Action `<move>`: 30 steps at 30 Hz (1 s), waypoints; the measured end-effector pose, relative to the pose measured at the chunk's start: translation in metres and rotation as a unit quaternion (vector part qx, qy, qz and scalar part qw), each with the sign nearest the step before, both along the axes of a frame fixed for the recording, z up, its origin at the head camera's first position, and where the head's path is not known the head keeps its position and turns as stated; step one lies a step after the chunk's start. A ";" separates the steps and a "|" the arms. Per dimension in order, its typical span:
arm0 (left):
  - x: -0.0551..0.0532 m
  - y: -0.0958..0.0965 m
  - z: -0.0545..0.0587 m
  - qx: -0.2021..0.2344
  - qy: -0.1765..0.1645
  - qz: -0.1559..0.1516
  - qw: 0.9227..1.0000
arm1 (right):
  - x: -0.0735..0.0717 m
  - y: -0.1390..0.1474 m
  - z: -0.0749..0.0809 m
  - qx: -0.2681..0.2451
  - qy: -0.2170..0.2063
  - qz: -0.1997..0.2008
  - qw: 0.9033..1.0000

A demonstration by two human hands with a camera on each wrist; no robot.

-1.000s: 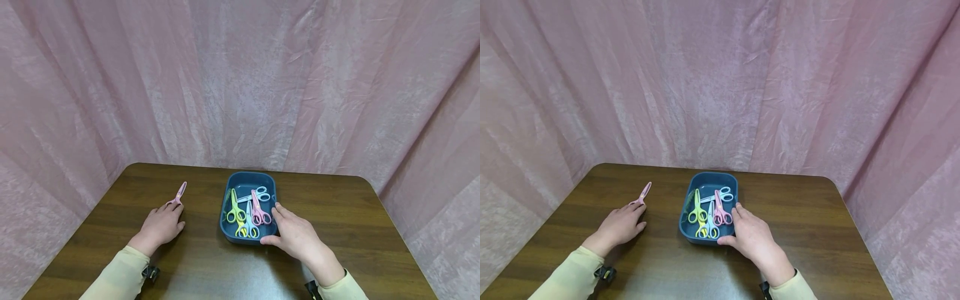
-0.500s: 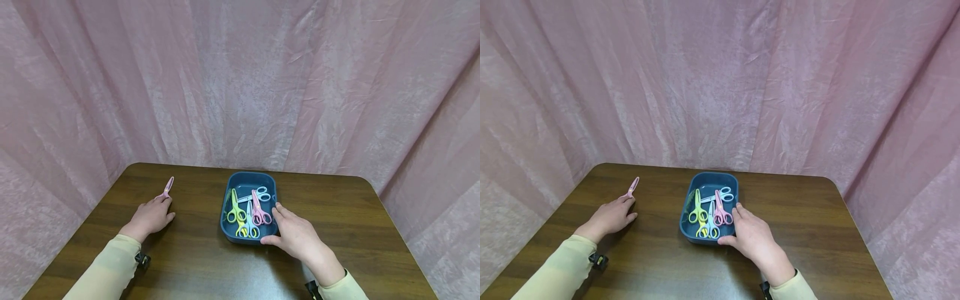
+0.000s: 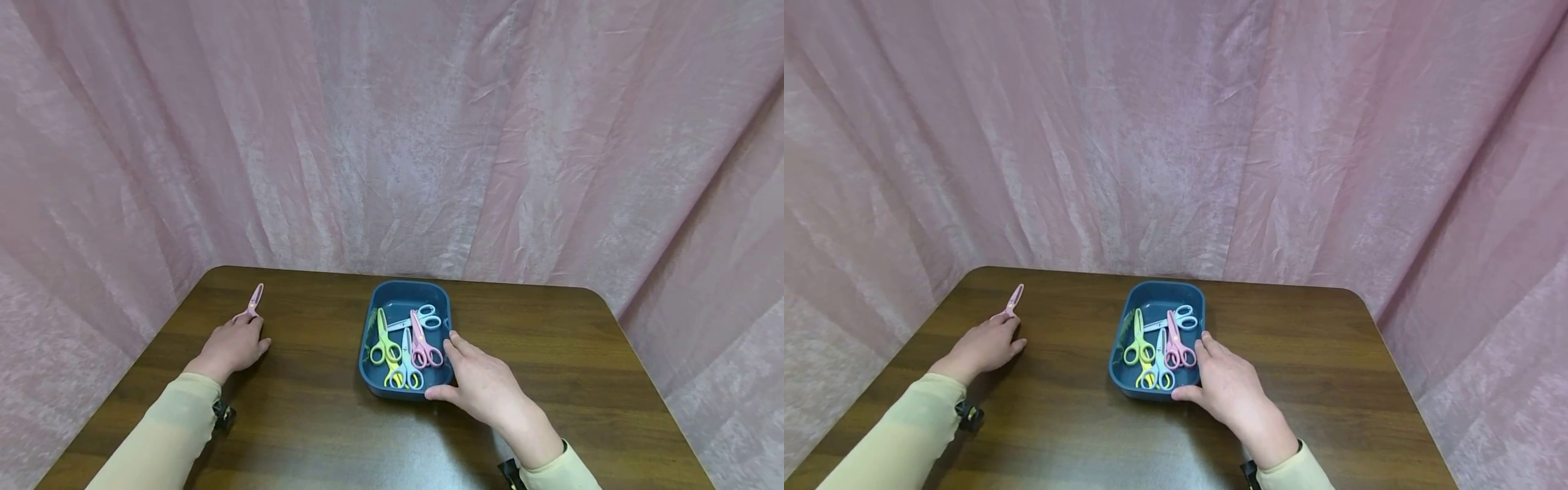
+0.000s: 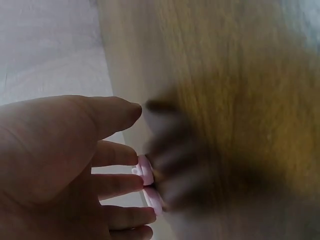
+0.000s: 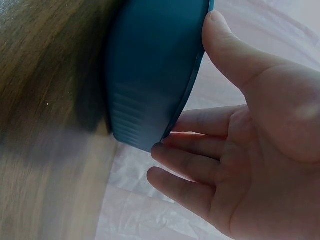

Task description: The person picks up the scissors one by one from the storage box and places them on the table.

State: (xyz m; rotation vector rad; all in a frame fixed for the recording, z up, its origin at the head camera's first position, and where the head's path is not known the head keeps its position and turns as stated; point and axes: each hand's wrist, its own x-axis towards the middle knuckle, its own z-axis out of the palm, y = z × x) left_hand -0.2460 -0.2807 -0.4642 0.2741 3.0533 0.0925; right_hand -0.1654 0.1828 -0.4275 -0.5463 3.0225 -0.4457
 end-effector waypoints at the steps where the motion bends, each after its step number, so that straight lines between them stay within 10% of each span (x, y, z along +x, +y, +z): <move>1: -0.001 -0.002 0.000 -0.001 0.000 0.001 1.000 | 0.000 0.000 0.000 -0.001 0.000 -0.001 1.000; 30: -0.034 -0.050 -0.010 0.021 -0.027 0.053 0.998 | 0.000 0.000 -0.003 0.003 0.001 -0.002 1.000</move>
